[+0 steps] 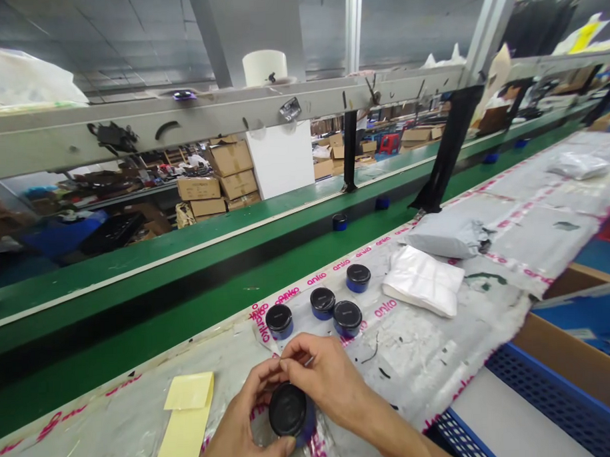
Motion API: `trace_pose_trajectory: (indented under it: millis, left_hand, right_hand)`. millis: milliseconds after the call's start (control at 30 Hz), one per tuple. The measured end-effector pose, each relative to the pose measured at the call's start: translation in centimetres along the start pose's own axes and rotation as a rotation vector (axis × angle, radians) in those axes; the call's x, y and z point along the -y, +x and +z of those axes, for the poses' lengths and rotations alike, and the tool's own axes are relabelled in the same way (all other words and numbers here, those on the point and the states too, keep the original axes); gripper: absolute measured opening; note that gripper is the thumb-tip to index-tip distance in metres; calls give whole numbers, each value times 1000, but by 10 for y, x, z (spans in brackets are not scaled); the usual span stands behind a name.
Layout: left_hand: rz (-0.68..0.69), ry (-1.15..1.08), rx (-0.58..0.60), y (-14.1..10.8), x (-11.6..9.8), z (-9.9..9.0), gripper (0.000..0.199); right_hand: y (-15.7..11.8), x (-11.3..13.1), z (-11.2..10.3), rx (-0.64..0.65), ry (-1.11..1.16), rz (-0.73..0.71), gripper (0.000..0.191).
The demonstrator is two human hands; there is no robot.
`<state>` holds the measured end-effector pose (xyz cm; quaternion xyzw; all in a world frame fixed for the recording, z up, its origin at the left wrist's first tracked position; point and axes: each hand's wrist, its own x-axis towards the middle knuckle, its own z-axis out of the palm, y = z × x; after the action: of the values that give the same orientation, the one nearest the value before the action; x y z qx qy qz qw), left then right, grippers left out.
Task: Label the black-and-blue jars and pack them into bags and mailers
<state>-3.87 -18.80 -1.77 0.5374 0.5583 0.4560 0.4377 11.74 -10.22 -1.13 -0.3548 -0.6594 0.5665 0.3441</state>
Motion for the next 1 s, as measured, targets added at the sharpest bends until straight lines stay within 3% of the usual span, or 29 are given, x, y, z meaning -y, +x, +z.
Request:
trace_pose_trajectory:
  millis: [267, 400, 667, 1000]
  left_hand:
    - [47, 135, -36, 0, 2, 2, 74]
    - [91, 243, -106, -1, 9, 4, 75]
    - [149, 363, -143, -2, 17, 4, 72]
    - [90, 313, -189, -3, 14, 7, 78]
  right_hand:
    - [-3, 14, -2, -39, -225, 12, 10]
    - [-5, 10, 0, -39, -190, 19, 12]
    - [-11, 19, 3, -38, -349, -133, 17]
    - [-11, 18, 2, -69, -153, -119, 18]
